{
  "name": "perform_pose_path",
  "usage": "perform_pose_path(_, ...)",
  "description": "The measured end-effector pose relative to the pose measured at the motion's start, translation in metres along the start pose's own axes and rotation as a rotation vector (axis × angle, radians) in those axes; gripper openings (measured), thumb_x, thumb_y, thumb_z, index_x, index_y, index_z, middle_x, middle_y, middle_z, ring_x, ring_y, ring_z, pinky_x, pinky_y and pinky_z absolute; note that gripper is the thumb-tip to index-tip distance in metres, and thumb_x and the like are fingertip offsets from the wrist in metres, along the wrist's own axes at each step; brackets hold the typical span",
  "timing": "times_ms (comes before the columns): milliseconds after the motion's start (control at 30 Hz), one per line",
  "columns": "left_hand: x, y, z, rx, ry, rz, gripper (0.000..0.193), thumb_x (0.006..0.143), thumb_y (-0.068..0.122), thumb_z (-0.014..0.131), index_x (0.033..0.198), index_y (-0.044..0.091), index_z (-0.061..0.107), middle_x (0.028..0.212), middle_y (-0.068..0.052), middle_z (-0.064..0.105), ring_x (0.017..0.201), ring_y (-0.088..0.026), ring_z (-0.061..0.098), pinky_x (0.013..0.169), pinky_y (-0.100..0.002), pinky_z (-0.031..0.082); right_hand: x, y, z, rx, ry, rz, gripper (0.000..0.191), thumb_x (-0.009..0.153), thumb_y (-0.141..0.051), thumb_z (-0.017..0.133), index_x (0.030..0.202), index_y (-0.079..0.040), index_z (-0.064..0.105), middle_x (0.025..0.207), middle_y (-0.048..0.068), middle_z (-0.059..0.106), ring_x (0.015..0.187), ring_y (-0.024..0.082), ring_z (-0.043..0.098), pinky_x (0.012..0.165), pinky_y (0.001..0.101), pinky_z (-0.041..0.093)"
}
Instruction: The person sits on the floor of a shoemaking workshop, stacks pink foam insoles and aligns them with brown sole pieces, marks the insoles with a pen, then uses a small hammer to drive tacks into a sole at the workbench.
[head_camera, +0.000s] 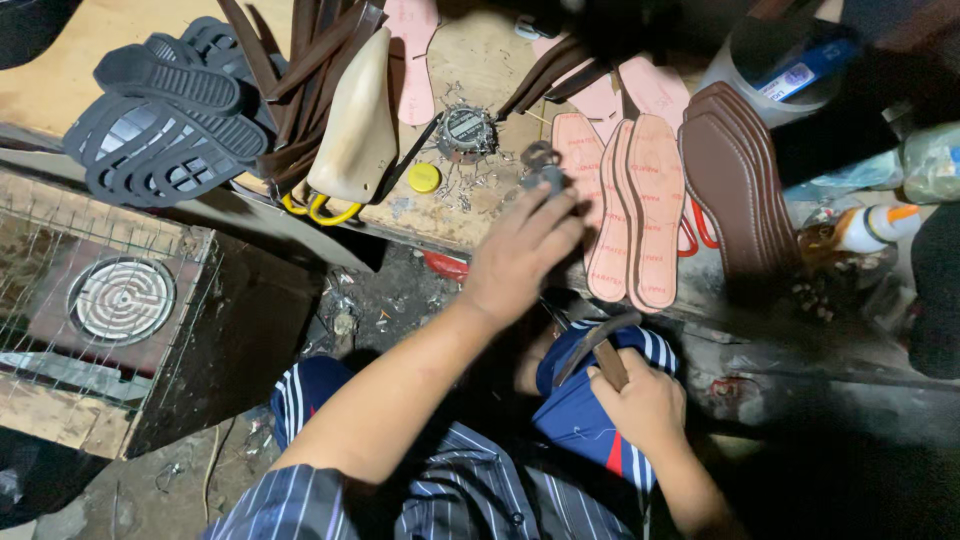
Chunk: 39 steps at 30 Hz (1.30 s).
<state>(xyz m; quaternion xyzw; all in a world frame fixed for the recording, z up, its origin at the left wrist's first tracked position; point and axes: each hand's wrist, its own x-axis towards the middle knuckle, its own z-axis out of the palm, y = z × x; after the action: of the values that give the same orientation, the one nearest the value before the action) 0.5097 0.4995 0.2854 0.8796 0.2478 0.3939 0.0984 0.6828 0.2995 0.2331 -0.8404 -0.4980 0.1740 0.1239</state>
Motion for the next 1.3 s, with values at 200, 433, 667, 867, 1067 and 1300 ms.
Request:
perform_pose_path(200, 0.036, 0.034, 0.051, -0.088, -0.107, 0.001, 0.043, 0.089, 0.009, 0.057, 0.132, 0.011, 0.058, 0.146, -0.015, 0.053, 0.141, -0.042, 0.048, 0.118, -0.051, 0.04, 0.005, -0.008, 0.003, -0.008, -0.023, -0.004, 0.037, 0.079, -0.049, 0.072, 0.095, -0.016, 0.069, 0.077, 0.02, 0.073, 0.079, 0.044, 0.07, 0.073, 0.0558, 0.053)
perform_pose_path(433, 0.005, 0.045, 0.043, -0.419, -0.022, -0.125, 0.031, 0.091, 0.012, 0.065, 0.122, 0.005, 0.065, 0.133, -0.016, 0.061, 0.129, -0.035, 0.058, 0.121, -0.05, 0.041, 0.006, -0.003, 0.002, 0.006, -0.003, -0.049, 0.036, 0.08, -0.049, 0.072, 0.094, -0.017, 0.069, 0.074, 0.019, 0.072, 0.075, 0.042, 0.07, 0.071, 0.0546, 0.054)
perform_pose_path(667, -0.014, 0.003, 0.017, 0.038, 0.076, -0.39, 0.016, 0.081, 0.013, 0.071, 0.095, 0.008, 0.066, 0.106, -0.01, 0.06, 0.105, -0.033, 0.055, 0.094, -0.048, 0.039, 0.007, -0.003, 0.003, -0.007, -0.02, -0.054, 0.036, 0.079, -0.05, 0.073, 0.094, -0.017, 0.069, 0.073, 0.019, 0.072, 0.074, 0.043, 0.07, 0.07, 0.055, 0.054)
perform_pose_path(867, 0.009, -0.025, 0.014, 0.159, -0.007, -0.384, 0.018, 0.08, 0.018, 0.074, 0.097, 0.016, 0.076, 0.113, -0.01, 0.059, 0.112, -0.033, 0.049, 0.094, -0.05, 0.034, 0.007, -0.005, 0.0, -0.016, -0.036, -0.049, 0.037, 0.079, -0.05, 0.072, 0.095, -0.017, 0.069, 0.074, 0.02, 0.072, 0.074, 0.043, 0.07, 0.07, 0.0557, 0.053)
perform_pose_path(1067, 0.006, -0.031, 0.021, 0.175, -0.069, -0.335, 0.015, 0.082, 0.013, 0.067, 0.095, 0.015, 0.074, 0.114, -0.01, 0.059, 0.116, -0.033, 0.049, 0.098, -0.048, 0.036, 0.004, -0.005, -0.002, -0.021, -0.017, -0.054, 0.037, 0.079, -0.05, 0.072, 0.094, -0.016, 0.068, 0.076, 0.02, 0.072, 0.076, 0.044, 0.069, 0.07, 0.0565, 0.053)
perform_pose_path(1300, 0.008, -0.047, 0.022, 0.156, -0.164, -0.275, 0.013, 0.088, 0.005, 0.061, 0.101, 0.006, 0.064, 0.111, -0.015, 0.061, 0.112, -0.035, 0.055, 0.096, -0.046, 0.043, 0.003, -0.01, -0.001, -0.019, -0.011, -0.07, 0.037, 0.08, -0.05, 0.071, 0.096, -0.016, 0.069, 0.076, 0.021, 0.072, 0.076, 0.044, 0.07, 0.071, 0.0565, 0.053)
